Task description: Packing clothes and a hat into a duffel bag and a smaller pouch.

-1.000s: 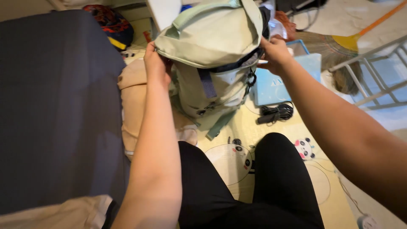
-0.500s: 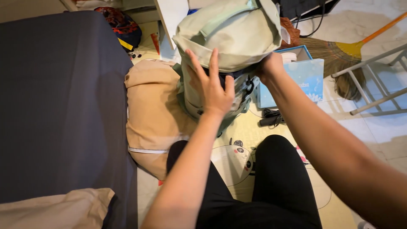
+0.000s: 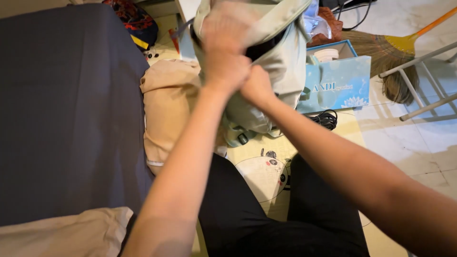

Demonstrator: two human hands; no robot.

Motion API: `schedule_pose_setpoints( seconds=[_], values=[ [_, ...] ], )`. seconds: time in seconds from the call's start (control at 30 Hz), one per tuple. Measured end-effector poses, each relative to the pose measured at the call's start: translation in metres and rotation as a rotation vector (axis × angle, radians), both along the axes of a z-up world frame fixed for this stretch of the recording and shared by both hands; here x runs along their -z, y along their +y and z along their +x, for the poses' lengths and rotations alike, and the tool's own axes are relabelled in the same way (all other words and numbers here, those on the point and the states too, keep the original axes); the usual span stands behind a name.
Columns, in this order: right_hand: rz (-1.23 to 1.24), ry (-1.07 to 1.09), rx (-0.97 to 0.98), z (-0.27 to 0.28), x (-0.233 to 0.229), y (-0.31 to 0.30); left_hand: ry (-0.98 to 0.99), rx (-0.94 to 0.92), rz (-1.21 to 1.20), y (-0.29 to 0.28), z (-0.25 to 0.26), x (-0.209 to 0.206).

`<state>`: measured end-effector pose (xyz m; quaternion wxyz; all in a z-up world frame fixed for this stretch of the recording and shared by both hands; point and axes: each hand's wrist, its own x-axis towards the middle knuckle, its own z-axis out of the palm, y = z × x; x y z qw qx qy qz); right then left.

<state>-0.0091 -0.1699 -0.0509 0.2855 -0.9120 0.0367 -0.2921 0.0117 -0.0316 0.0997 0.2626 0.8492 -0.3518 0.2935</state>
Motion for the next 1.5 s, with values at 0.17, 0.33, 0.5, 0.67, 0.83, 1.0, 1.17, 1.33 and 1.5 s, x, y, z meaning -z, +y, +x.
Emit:
schedule_pose_setpoints(
  seconds=[0.17, 0.33, 0.5, 0.67, 0.83, 1.0, 1.17, 1.33, 1.5],
  values=[
    [0.658, 0.146, -0.088, -0.049, -0.083, -0.004, -0.017, 0.279, -0.267, -0.004, 0.014, 0.029],
    [0.970, -0.424, 0.051, -0.054, -0.063, -0.076, 0.067, 0.221, -0.290, -0.003, 0.022, 0.058],
    [0.423, -0.539, 0.233, -0.060, -0.092, -0.093, 0.054, 0.109, -0.208, -0.018, 0.005, 0.069],
    [0.871, -0.215, 0.141, -0.041, -0.083, -0.102, -0.164, -0.028, -0.199, -0.050, -0.060, 0.028],
    [0.778, -0.297, 0.073, -0.030, -0.054, -0.132, -0.290, 0.449, -0.212, -0.094, -0.089, 0.050],
    [1.016, -0.190, -0.226, -0.089, -0.117, -0.086, 0.276, 0.367, -0.494, -0.114, -0.072, 0.056],
    [0.436, -0.285, -0.146, -0.112, -0.117, -0.075, 0.132, 0.255, -0.747, -0.156, -0.027, 0.083],
    [0.642, -0.193, -0.197, -0.107, -0.128, -0.067, 0.159, 0.063, -0.695, -0.122, -0.059, 0.056],
    [1.201, 0.233, 0.058, -0.080, -0.143, -0.073, 0.168, 0.152, -0.693, -0.108, -0.076, 0.048]
  ],
)
